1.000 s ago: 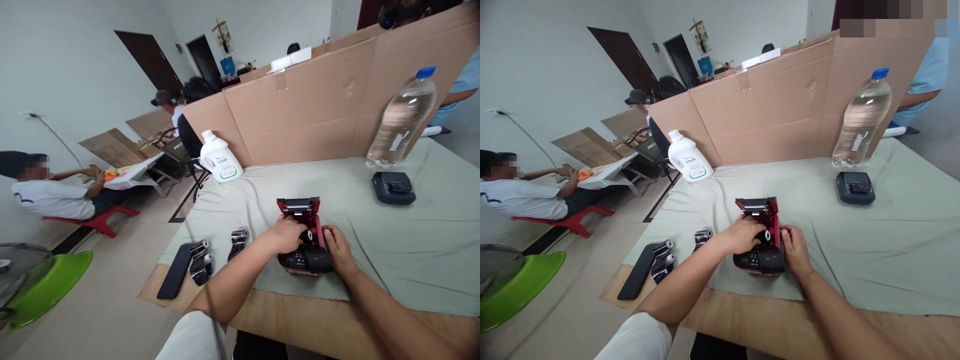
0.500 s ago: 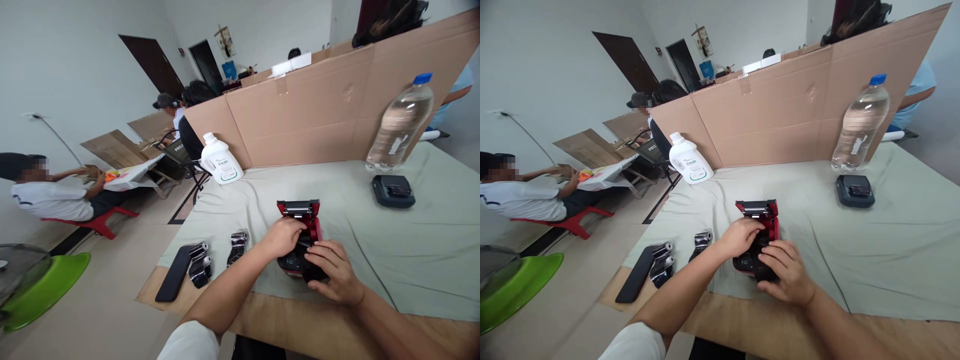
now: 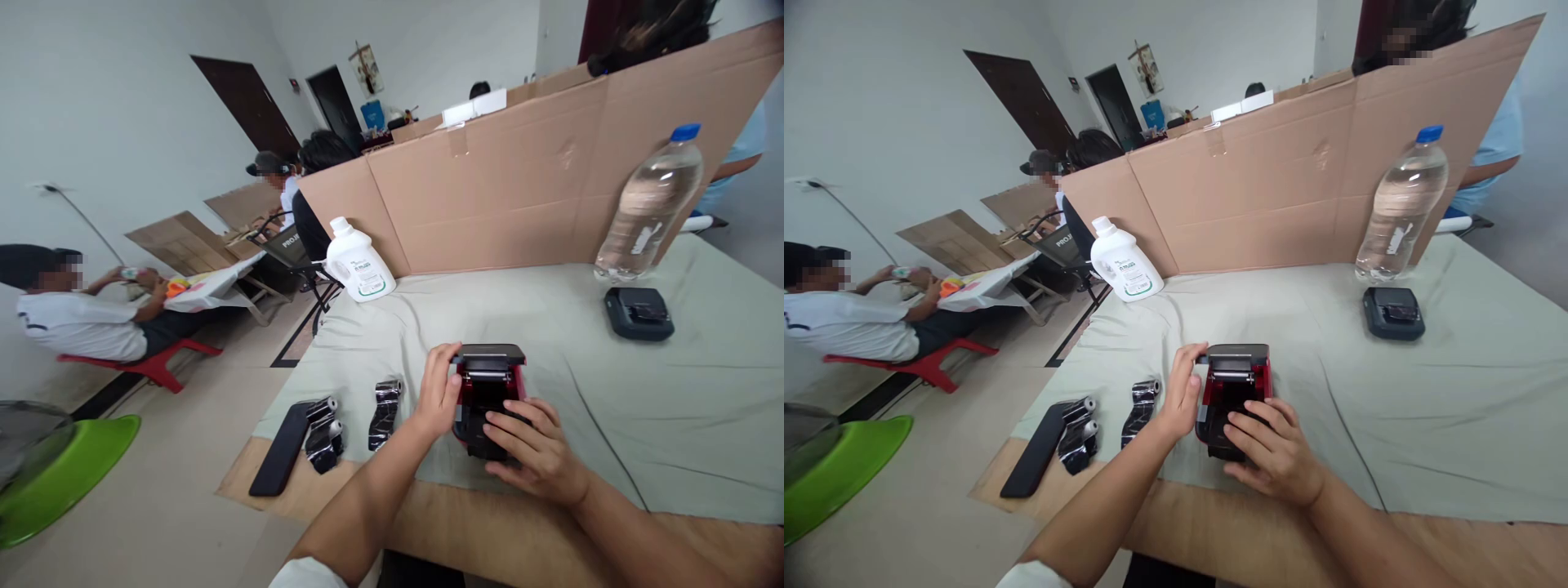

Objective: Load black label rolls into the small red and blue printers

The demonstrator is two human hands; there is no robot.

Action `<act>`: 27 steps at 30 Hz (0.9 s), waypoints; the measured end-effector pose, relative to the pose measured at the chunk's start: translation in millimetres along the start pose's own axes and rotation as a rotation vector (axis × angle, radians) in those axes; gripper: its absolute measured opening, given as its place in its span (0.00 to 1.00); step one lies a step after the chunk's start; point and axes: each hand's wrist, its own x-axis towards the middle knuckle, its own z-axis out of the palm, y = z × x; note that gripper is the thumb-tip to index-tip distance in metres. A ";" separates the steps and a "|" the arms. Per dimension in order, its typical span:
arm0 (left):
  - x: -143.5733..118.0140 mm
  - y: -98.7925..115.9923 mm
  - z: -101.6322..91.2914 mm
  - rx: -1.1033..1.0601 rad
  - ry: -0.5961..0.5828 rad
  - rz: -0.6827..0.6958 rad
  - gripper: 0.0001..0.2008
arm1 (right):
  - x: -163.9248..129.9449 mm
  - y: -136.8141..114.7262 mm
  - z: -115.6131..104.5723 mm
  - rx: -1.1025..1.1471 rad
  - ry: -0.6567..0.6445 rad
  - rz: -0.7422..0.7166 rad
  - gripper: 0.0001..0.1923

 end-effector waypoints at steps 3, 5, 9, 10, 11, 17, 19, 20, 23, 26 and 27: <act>-24.1 3.9 -0.3 -0.047 -0.025 0.012 0.26 | -4.7 0.8 0.5 -0.071 0.016 -0.008 0.23; -38.0 3.0 1.5 -0.049 -0.027 0.014 0.25 | -6.5 2.8 1.7 -0.109 0.022 0.017 0.26; -55.5 -4.7 11.7 -0.012 -0.007 0.055 0.24 | -4.9 8.6 5.9 -0.064 -0.013 0.080 0.35; -57.7 -6.5 15.1 -0.008 0.013 0.065 0.24 | -4.0 9.6 7.0 -0.043 -0.020 0.083 0.37; -59.2 -7.9 18.6 -0.010 0.041 0.073 0.24 | -3.3 10.3 8.0 -0.029 -0.023 0.084 0.38; -61.6 -11.3 31.7 -0.019 0.179 0.090 0.25 | -3.7 9.7 11.1 -0.029 -0.005 0.113 0.37; -61.1 -11.8 32.3 -0.006 0.183 0.095 0.25 | -4.6 9.6 11.3 -0.029 0.002 0.122 0.37; -60.7 -12.1 32.2 -0.003 0.188 0.097 0.24 | -5.0 9.6 11.3 -0.031 0.004 0.127 0.37; -58.8 -12.3 32.0 -0.013 0.212 0.101 0.24 | -5.3 9.7 11.1 -0.035 0.001 0.136 0.38; -59.0 -11.9 32.5 -0.036 0.226 0.096 0.24 | -5.1 9.6 11.0 -0.033 -0.007 0.135 0.38; -60.1 -11.8 33.1 -0.045 0.222 0.089 0.23 | -5.3 9.9 11.0 -0.030 -0.007 0.133 0.38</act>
